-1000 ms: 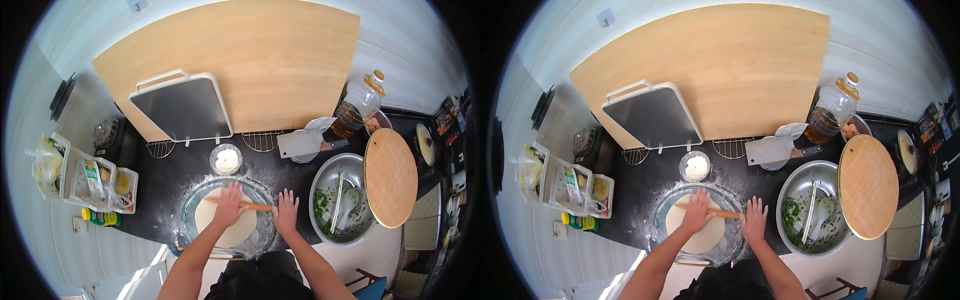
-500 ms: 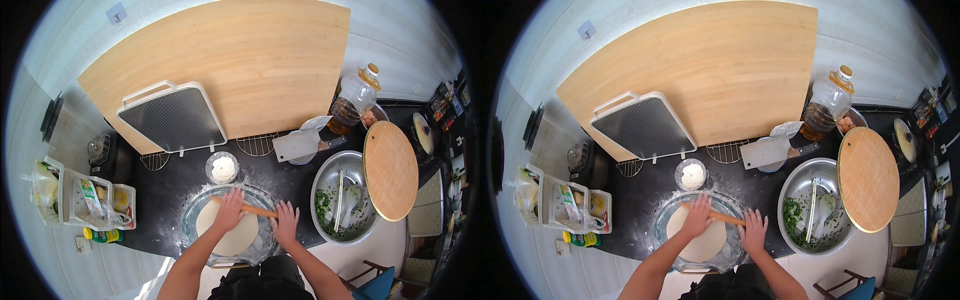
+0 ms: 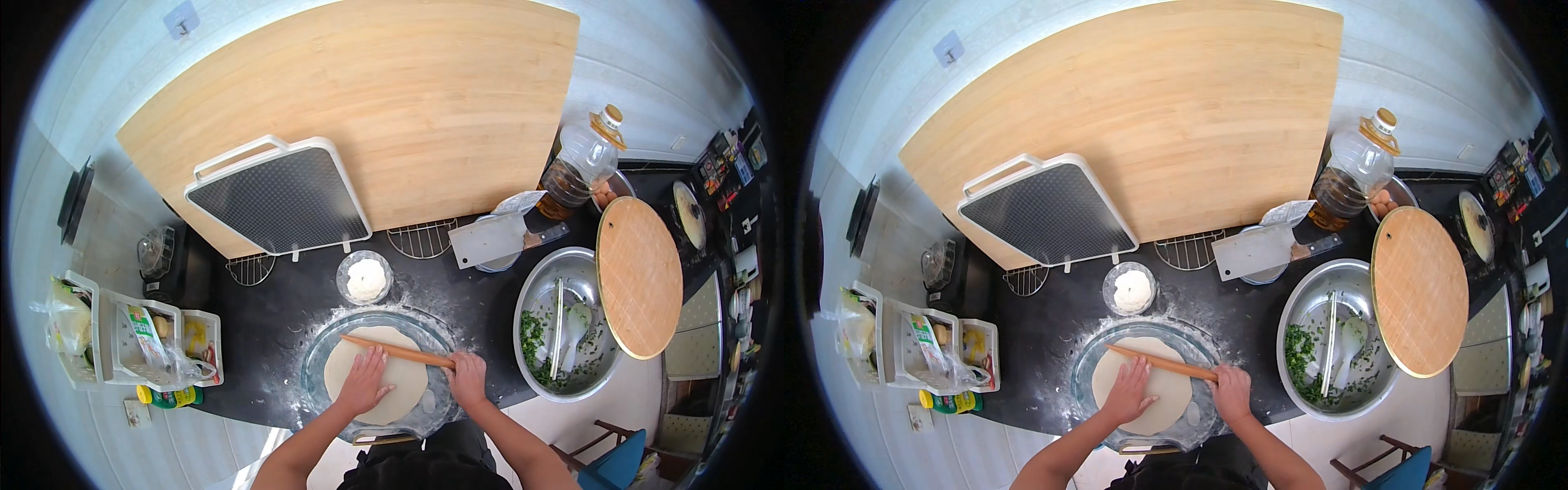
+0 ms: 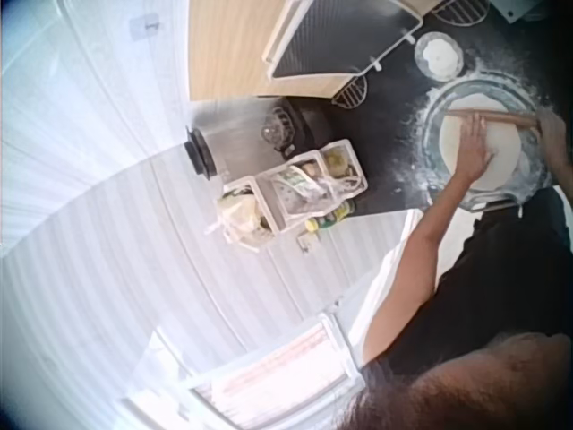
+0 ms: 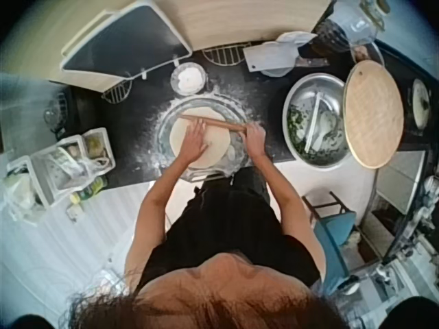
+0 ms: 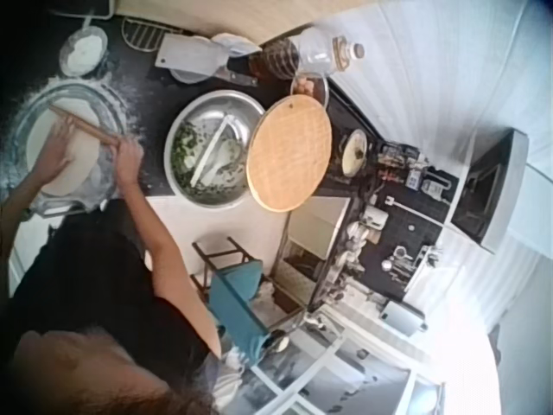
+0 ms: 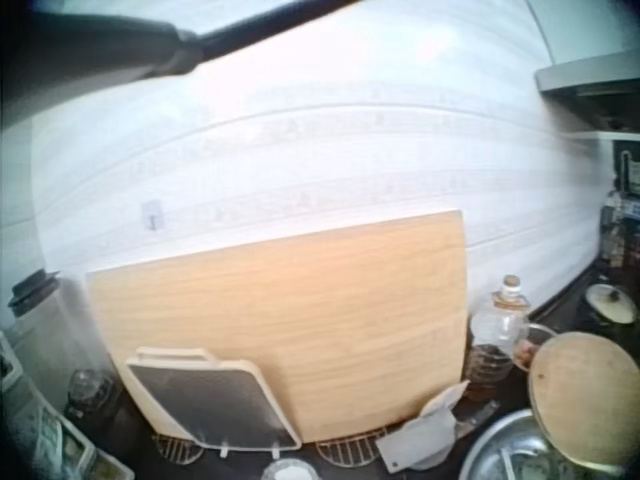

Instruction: The person rolls out a ball of dough on a floured countertop using a wooden rolling pin. They repeatedly flatten and expand the dough into a large, thin circular sheet, occasionally lifting and rotating it to ensure even thickness.

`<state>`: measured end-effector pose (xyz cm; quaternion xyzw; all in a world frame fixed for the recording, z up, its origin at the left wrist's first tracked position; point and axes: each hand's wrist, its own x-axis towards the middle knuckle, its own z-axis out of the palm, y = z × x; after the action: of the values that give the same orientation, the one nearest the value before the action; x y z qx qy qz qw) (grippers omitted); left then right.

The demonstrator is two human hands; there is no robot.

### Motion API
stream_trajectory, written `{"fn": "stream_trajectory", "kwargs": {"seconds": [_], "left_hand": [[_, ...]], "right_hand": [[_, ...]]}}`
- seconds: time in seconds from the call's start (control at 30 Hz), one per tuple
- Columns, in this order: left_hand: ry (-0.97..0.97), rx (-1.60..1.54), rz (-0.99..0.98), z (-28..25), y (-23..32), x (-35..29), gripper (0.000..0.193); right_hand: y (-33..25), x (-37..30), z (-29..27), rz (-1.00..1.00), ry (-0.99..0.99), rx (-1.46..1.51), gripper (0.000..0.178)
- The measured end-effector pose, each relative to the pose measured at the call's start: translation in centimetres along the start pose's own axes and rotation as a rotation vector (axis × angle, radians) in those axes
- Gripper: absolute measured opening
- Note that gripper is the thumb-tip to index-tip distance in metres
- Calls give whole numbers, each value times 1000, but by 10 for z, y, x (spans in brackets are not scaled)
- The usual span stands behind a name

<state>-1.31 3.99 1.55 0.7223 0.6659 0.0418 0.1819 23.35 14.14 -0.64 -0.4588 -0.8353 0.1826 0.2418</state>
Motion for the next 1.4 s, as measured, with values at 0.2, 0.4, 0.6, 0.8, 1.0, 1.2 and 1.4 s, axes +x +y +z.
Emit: {"fn": "stream_trajectory", "kwargs": {"seconds": [0.2,0.4,0.6,0.8,1.0,1.2,1.4], "left_hand": [[65,-17,54,-16,-9,52,78],[1,37,53,-18,-5,30,80],[60,8,132,-14,1,58,81],[-14,10,192,-32,4,70,83],[-35,39,270,-16,9,46,82],[29,-23,280,-19,21,98,82],[-106,149,292,-12,17,34,83]], "right_hand": [[-8,25,0,32,-27,-57,33],[-15,-8,-2,127,-110,-29,36],[-26,-18,-8,129,-2,18,33],[-22,-16,-10,184,-87,1,38],[-34,-56,-16,150,-38,32,35],[-19,-32,-11,187,13,7,35],[-42,-80,-10,202,-82,81,36]]}}
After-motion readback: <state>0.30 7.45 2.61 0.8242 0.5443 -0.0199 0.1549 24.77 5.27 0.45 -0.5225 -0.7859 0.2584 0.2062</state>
